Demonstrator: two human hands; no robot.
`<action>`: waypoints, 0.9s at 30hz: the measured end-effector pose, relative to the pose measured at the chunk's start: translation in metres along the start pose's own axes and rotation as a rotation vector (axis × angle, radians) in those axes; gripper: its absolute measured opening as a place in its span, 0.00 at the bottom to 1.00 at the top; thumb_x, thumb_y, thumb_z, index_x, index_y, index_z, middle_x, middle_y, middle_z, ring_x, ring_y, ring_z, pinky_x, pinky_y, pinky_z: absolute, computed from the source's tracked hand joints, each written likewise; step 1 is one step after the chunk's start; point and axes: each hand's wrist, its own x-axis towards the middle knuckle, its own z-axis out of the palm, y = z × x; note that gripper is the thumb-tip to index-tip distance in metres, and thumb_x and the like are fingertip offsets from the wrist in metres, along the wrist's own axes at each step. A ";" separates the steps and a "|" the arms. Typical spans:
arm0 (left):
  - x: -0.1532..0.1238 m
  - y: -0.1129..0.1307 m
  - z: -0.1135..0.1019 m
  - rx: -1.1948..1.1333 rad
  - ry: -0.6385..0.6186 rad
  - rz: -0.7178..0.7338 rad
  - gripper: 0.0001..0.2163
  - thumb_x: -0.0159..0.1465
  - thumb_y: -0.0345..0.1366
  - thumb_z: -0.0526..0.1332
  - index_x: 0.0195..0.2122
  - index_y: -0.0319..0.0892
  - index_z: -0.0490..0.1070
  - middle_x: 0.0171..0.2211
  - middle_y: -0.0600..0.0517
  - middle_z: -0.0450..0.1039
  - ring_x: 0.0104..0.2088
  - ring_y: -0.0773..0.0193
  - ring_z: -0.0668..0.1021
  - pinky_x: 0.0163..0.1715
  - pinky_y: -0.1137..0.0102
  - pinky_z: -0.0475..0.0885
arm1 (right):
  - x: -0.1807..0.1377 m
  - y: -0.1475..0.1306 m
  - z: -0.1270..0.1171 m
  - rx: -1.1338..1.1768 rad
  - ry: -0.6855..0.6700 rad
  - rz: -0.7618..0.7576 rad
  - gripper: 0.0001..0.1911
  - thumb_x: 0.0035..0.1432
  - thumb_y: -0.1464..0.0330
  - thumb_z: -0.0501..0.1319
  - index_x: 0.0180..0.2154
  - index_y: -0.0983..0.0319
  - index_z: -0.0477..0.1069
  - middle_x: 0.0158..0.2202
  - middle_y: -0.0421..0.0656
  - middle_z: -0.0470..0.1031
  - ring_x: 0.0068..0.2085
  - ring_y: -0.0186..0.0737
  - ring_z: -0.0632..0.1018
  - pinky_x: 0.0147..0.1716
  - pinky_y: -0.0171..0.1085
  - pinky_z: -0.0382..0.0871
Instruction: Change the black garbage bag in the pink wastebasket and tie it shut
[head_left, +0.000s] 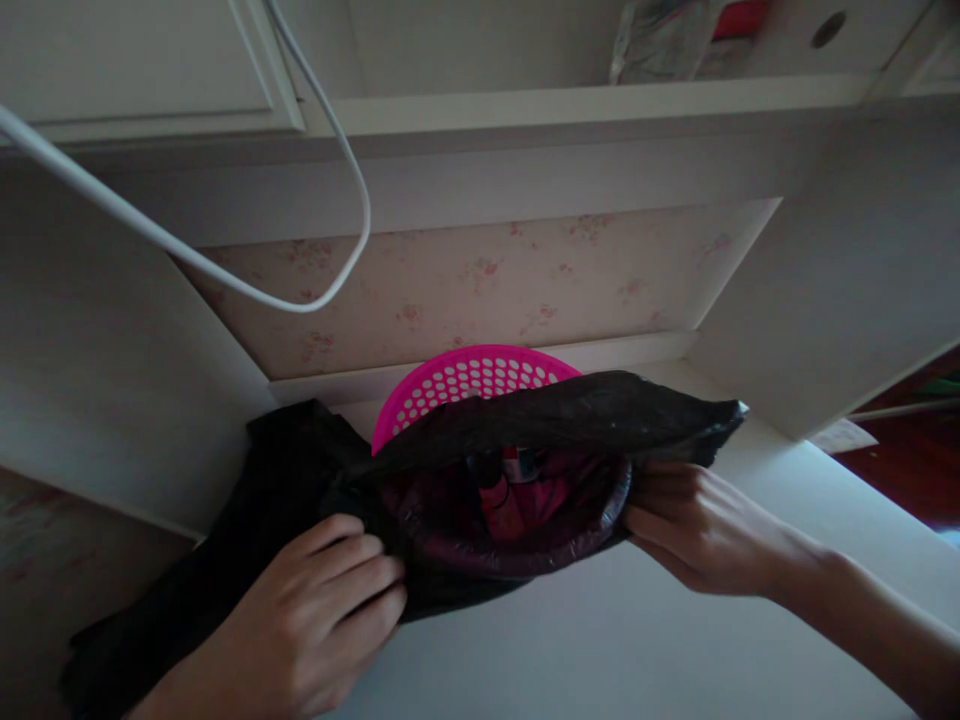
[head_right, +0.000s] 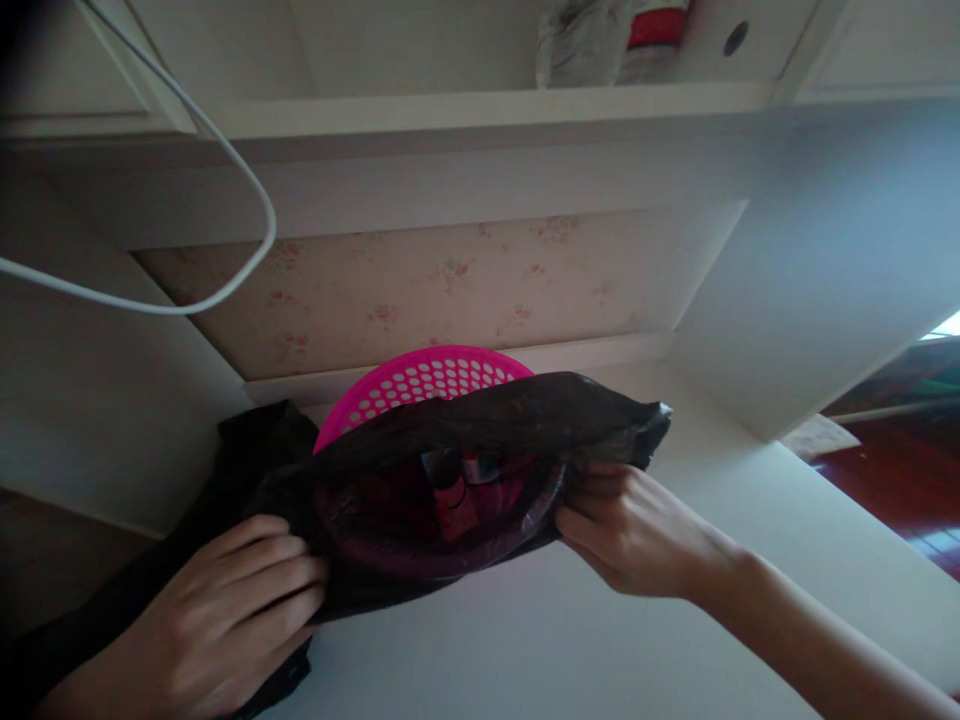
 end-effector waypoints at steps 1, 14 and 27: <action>0.000 -0.002 0.004 -0.009 -0.027 -0.010 0.09 0.69 0.27 0.56 0.36 0.43 0.76 0.33 0.53 0.80 0.33 0.61 0.77 0.44 0.61 0.70 | 0.001 0.002 0.003 0.000 -0.018 0.014 0.15 0.68 0.78 0.53 0.30 0.61 0.70 0.25 0.42 0.75 0.26 0.38 0.72 0.30 0.42 0.59; -0.020 -0.051 0.034 -0.764 0.290 -1.026 0.19 0.68 0.49 0.61 0.53 0.49 0.56 0.49 0.50 0.70 0.28 0.64 0.81 0.27 0.64 0.81 | -0.007 0.047 -0.020 0.741 -0.005 0.595 0.11 0.64 0.57 0.65 0.35 0.57 0.76 0.35 0.43 0.81 0.37 0.42 0.81 0.36 0.38 0.76; 0.027 -0.101 0.061 -0.921 0.373 -1.294 0.22 0.56 0.58 0.66 0.33 0.41 0.75 0.17 0.59 0.66 0.16 0.68 0.67 0.15 0.75 0.60 | 0.045 0.113 0.048 0.613 0.263 0.947 0.24 0.63 0.47 0.58 0.39 0.60 0.79 0.37 0.46 0.83 0.37 0.46 0.81 0.36 0.40 0.74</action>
